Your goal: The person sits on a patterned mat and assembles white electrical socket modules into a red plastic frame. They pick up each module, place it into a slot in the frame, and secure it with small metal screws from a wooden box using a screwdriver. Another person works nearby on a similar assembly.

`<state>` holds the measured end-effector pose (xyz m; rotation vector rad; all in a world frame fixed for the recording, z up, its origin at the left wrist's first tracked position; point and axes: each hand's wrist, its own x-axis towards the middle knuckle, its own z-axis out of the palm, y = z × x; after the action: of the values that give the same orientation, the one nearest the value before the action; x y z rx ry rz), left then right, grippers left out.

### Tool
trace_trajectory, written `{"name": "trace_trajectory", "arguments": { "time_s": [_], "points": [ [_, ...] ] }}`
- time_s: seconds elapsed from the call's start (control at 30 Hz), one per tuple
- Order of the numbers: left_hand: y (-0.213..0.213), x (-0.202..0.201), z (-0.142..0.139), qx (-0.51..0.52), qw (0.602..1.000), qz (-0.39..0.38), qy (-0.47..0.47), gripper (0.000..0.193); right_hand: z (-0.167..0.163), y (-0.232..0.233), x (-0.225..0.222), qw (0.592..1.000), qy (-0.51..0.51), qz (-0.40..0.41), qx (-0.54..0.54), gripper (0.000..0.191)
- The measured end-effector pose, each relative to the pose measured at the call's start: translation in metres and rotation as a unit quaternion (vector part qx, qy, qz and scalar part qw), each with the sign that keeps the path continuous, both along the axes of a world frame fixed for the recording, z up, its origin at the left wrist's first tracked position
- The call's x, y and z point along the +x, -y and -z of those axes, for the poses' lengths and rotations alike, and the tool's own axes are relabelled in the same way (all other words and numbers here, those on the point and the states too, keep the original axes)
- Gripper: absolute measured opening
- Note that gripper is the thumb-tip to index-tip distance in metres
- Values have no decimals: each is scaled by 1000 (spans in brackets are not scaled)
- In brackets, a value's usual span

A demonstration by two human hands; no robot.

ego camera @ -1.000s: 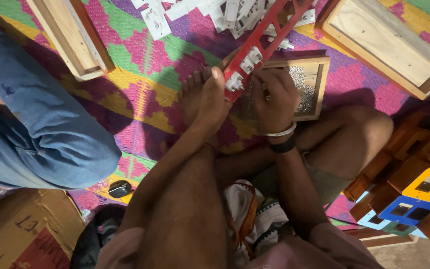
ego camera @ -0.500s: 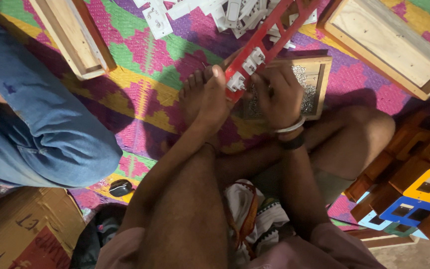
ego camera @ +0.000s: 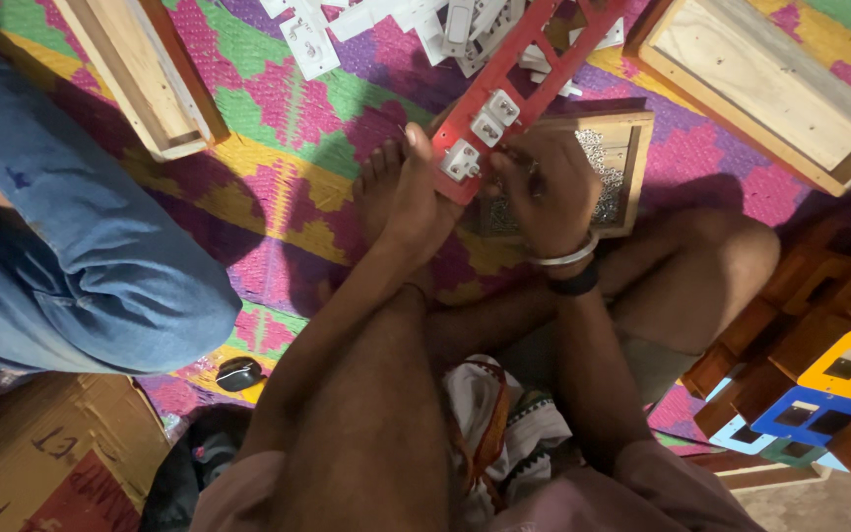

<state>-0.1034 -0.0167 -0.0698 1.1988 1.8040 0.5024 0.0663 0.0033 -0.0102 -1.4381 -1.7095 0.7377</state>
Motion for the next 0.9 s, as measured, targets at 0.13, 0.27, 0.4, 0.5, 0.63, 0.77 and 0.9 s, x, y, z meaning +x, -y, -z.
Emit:
{"name": "trace_trajectory", "arguments": {
  "time_s": [0.13,0.27,0.4,0.5,0.63,0.77,0.9],
  "points": [
    [2,4,13,-26,973,-84,215,51,1,1,-2,1000,12,7,22,17],
    [3,4,18,-47,928,-136,344,53,2,-2,-1,1000,18,-5,22,16],
    [0,5,18,-58,895,-163,412,56,3,-3,-1,1000,16,1,23,17],
    [-5,7,13,-75,871,-173,454,58,2,-2,0,1000,13,-2,19,18],
    [-13,4,-11,-109,965,109,-212,30,2,-2,3,999,33,-23,27,18],
    [-7,-6,-27,-5,939,195,-283,48,3,-2,6,999,34,-23,25,17],
    [-7,1,-8,-61,995,61,-43,41,6,-1,5,999,42,-1,2,17]
  ]
}}
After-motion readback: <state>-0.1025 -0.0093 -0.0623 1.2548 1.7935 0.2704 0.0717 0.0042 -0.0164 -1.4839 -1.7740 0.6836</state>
